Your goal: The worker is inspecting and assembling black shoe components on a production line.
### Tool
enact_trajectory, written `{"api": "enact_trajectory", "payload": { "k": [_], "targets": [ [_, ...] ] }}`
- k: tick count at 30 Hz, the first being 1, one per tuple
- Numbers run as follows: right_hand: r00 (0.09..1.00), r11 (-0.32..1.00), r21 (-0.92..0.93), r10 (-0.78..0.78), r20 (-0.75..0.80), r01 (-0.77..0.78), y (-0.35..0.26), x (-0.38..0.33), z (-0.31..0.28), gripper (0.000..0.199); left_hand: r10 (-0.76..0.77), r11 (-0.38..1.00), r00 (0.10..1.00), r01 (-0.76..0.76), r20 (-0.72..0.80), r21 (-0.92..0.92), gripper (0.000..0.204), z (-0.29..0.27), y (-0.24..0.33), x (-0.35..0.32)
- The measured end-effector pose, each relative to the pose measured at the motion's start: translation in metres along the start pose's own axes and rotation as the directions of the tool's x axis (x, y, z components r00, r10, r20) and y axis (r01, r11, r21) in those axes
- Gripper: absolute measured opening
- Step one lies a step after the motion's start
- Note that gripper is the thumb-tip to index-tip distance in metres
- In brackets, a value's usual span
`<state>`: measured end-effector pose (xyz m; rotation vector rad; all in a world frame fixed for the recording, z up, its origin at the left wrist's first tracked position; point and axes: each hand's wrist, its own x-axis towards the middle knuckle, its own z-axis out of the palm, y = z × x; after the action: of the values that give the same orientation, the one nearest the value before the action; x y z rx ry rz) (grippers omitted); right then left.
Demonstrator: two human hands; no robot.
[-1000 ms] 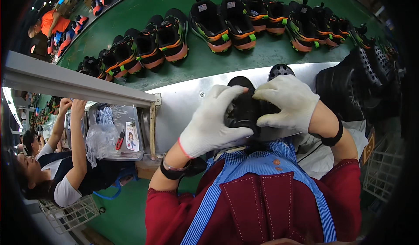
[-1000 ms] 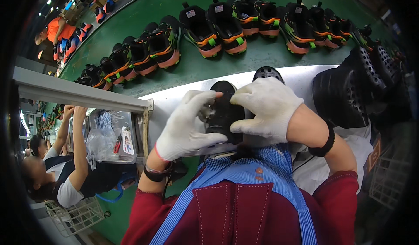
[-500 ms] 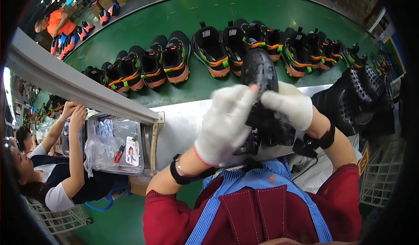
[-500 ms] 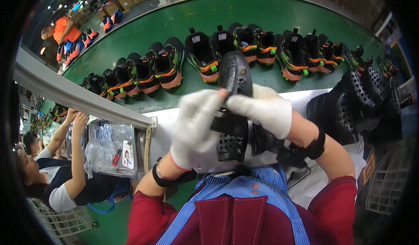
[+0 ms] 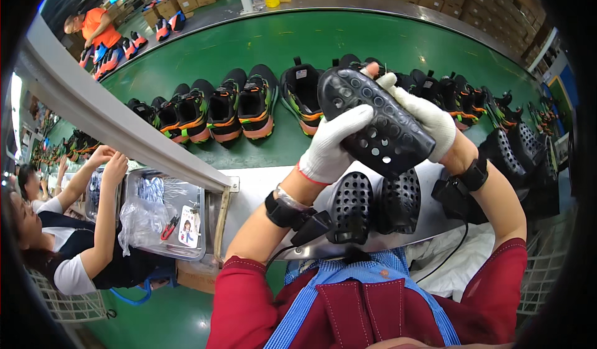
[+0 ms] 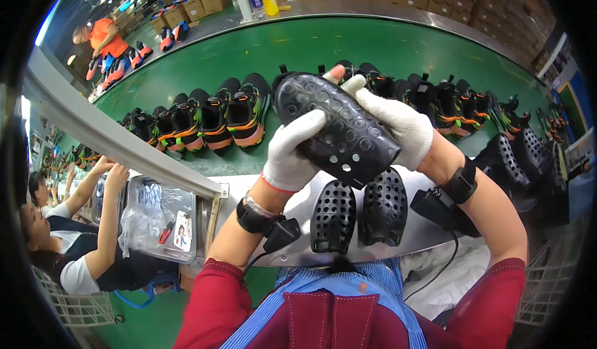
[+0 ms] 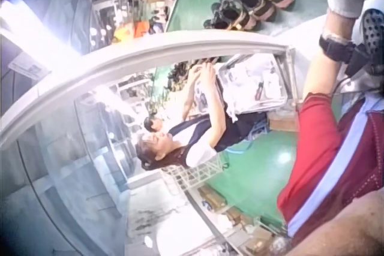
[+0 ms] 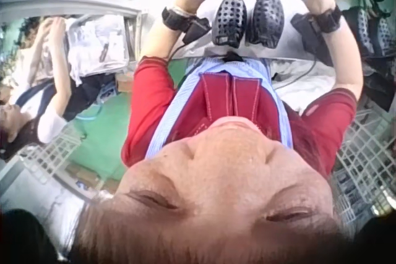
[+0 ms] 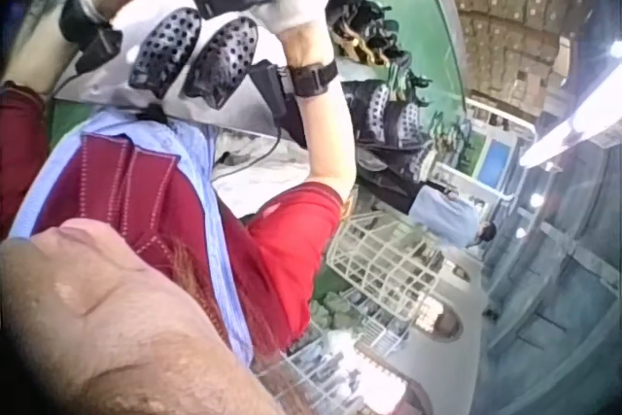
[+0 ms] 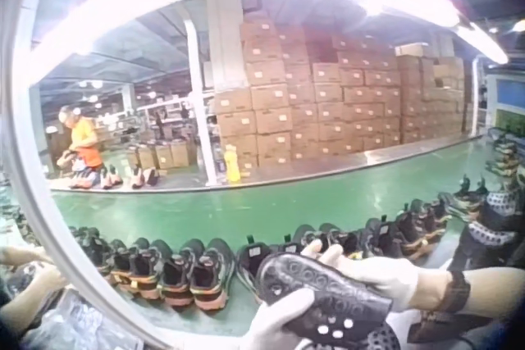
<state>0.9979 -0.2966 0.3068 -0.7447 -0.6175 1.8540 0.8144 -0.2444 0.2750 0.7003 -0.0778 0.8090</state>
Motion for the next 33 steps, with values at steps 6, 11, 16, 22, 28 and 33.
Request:
{"api": "enact_trajectory", "payload": {
  "k": [6, 11, 16, 22, 28, 33],
  "targets": [
    [0.89, 0.051, -0.955, -0.379, 0.252, 0.292, -0.001, 0.011, 0.003, 0.035, 0.125, 0.979, 0.962, -0.08, -0.245, 0.185, 0.049, -0.022, 0.002, -0.004],
    [0.931, -0.23, -0.972, -0.362, 0.039, -0.049, 0.016, 0.024, 0.051, 0.041, 0.328, 0.939, 0.897, -0.274, -0.297, 0.208, 0.024, -0.066, -0.003, 0.006],
    [0.928, -0.277, -0.958, -0.372, 0.031, -0.079, 0.03, 0.047, 0.046, 0.044, 0.391, 0.903, 0.821, -0.255, -0.415, 0.347, 0.017, -0.091, -0.003, 0.026],
    [0.927, -0.219, -0.972, -0.376, 0.001, -0.088, 0.032, 0.067, 0.052, 0.032, 0.295, 0.953, 0.824, -0.291, -0.484, 0.084, 0.026, -0.083, 0.012, 0.025],
    [0.937, -0.32, -0.923, -0.335, -0.099, -0.212, 0.019, 0.07, 0.037, 0.034, 0.112, 0.985, 0.863, -0.032, -0.492, 0.169, 0.046, -0.119, -0.009, 0.022],
    [0.942, -0.501, -0.826, -0.32, -0.103, -0.261, -0.006, 0.073, 0.001, 0.035, 0.201, 0.081, 0.901, 0.375, -0.383, 0.924, 0.046, -0.138, 0.008, 0.007]
  ]
}}
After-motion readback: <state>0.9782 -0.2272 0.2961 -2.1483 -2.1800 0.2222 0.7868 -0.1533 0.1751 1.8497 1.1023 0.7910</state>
